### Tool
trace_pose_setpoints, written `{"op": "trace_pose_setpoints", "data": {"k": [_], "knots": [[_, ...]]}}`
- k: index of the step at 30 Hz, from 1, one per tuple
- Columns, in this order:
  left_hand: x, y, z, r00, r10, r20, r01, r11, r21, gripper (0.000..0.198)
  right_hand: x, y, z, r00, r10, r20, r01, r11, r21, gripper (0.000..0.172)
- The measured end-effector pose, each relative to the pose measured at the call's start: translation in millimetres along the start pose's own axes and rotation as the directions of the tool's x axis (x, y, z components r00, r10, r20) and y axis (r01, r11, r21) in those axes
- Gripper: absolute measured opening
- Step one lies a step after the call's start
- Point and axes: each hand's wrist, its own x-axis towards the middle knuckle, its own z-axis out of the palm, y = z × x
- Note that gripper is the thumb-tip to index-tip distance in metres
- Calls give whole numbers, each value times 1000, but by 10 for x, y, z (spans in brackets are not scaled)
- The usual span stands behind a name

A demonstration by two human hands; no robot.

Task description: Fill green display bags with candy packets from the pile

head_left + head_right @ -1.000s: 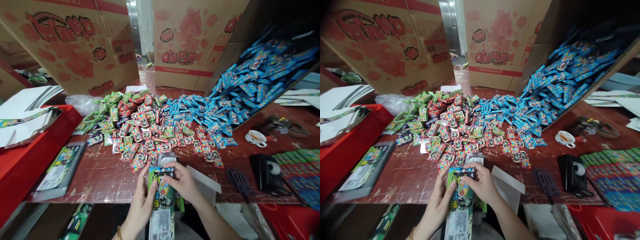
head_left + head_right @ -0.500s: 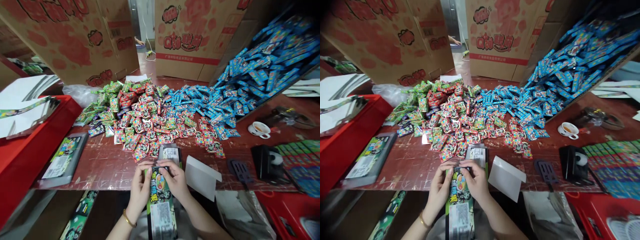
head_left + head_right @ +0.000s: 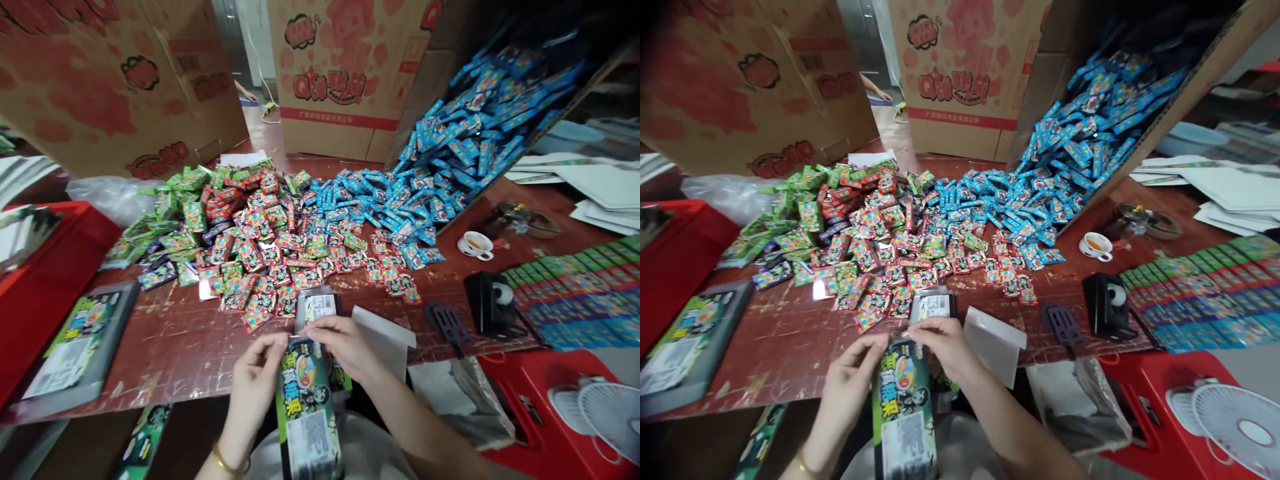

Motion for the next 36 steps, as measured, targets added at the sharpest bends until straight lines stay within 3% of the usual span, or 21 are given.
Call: {"op": "trace_pose_setpoints", "data": {"k": [2, 4, 7, 9, 11, 13, 15, 17, 19, 21, 23, 25, 29, 33, 36], "knots": [[-38, -21, 59, 990, 142, 20, -143, 986, 88, 23, -2, 43, -43, 999, -22, 30, 23, 999, -27, 20], [-90, -55, 116, 983, 183, 18, -184, 979, 92, 19, -27, 95, -23, 985, -170, 40, 174, 975, -140, 14], [-122, -108, 173, 997, 60, 39, -59, 998, -14, 25, -100, 152, 35, 875, -477, 83, 469, 793, -389, 10], [-71, -114, 179, 998, 5, 70, 0, 998, -67, 29, -170, 149, -36, 801, -590, 108, 543, 638, -546, 17], [40, -78, 172, 996, -9, 90, 19, 994, -112, 32, -258, 112, -266, 756, -649, 85, 501, 490, -714, 32], [179, -7, 182, 995, 4, 100, 10, 990, -142, 32, -351, 64, -626, 733, -677, 66, 365, 310, -878, 46], [307, 78, 237, 988, 78, 130, -59, 987, -147, 29, -418, 27, -1012, 765, -638, 84, 205, 118, -972, 46], [397, 156, 341, 960, 203, 192, -183, 976, -115, 23, -438, -7, -1317, 815, -576, 62, 108, 46, -993, 39], [442, 214, 474, 911, 292, 292, -288, 956, -60, 18, -417, -64, -1489, 833, -554, -19, 87, 165, -982, 32], [458, 257, 607, 856, 300, 422, -332, 943, 1, 14, -381, -164, -1543, 840, -521, -150, 103, 425, -899, 27], [462, 296, 715, 801, 268, 536, -341, 939, 40, 14, -358, -296, -1526, 876, -413, -249, 112, 677, -728, 29], [466, 341, 791, 758, 234, 609, -330, 943, 49, 19, -358, -424, -1485, 924, -291, -247, 101, 810, -578, 32], [466, 429, 864, 710, 127, 692, -202, 979, 27, 37, -376, -573, -1417, 959, -230, -162, 126, 865, -486, 32], [449, 478, 864, 735, 42, 676, -65, 998, 9, 44, -344, -611, -1357, 929, -338, -153, 219, 832, -510, 23], [443, 499, 841, 751, 43, 659, -57, 998, -1, 43, -307, -635, -1312, 889, -444, -110, 331, 789, -517, 16]]}}
